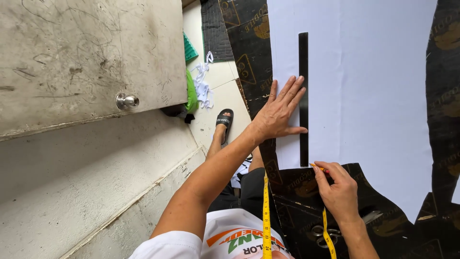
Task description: The person measures and marks a large sheet of white paper on a table using a ruler, a measuring tape, and a pencil. They then use scissors to cut the paper along the marked lines and fold the resulting piece. Finally, they trace a small template onto the paper.
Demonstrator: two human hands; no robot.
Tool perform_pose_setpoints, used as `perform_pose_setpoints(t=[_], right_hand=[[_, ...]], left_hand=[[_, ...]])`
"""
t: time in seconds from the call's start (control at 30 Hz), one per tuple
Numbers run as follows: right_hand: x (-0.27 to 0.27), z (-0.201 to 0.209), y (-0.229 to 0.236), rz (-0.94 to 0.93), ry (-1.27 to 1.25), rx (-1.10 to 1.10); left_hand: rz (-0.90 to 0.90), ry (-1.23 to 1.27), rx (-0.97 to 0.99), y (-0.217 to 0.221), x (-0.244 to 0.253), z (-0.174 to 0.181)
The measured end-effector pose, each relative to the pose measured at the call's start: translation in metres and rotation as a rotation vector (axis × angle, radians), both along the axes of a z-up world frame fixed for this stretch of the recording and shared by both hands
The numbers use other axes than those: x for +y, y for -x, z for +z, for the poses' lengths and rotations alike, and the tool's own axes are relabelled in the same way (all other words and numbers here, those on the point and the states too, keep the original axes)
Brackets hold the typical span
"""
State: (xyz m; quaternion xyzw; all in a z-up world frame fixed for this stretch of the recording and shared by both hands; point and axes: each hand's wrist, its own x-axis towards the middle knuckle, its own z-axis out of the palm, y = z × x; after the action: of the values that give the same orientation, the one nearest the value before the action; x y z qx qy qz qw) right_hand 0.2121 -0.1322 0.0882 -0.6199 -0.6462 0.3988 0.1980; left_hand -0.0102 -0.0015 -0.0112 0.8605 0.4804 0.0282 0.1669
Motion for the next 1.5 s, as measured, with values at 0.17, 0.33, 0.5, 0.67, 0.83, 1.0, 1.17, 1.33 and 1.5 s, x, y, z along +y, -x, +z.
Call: perform_pose_setpoints(t=[0.17, 0.33, 0.5, 0.67, 0.83, 1.0, 1.17, 1.33, 1.5], right_hand=[[0.002, -0.003, -0.001, -0.006, -0.012, 0.012], [0.002, -0.006, -0.002, -0.036, 0.013, -0.010], [0.003, -0.007, -0.003, -0.064, 0.055, -0.001], [0.007, -0.003, -0.004, -0.040, -0.013, 0.000], [0.009, -0.001, -0.007, -0.137, -0.039, 0.022], [0.002, -0.023, -0.011, -0.289, 0.024, 0.100], [-0.010, -0.054, 0.018, -0.057, -0.005, -0.455], [-0.013, -0.049, 0.037, -0.147, 0.201, -0.538], [-0.024, -0.067, 0.040, -0.206, 0.216, -0.591]], left_hand=[[-0.023, 0.012, 0.051, 0.000, 0.003, 0.003], [0.006, -0.023, -0.011, 0.000, 0.000, -0.002], [0.003, -0.030, -0.025, 0.000, -0.001, -0.007], [0.027, -0.028, -0.078, 0.000, -0.001, -0.006], [0.033, 0.012, 0.006, -0.001, 0.005, 0.005], [0.102, 0.043, -0.043, -0.004, 0.004, -0.007], [0.175, -0.094, -0.157, -0.009, -0.007, -0.019], [0.189, -0.058, -0.068, -0.002, -0.015, -0.023], [0.167, -0.044, 0.003, 0.000, -0.015, -0.024]])
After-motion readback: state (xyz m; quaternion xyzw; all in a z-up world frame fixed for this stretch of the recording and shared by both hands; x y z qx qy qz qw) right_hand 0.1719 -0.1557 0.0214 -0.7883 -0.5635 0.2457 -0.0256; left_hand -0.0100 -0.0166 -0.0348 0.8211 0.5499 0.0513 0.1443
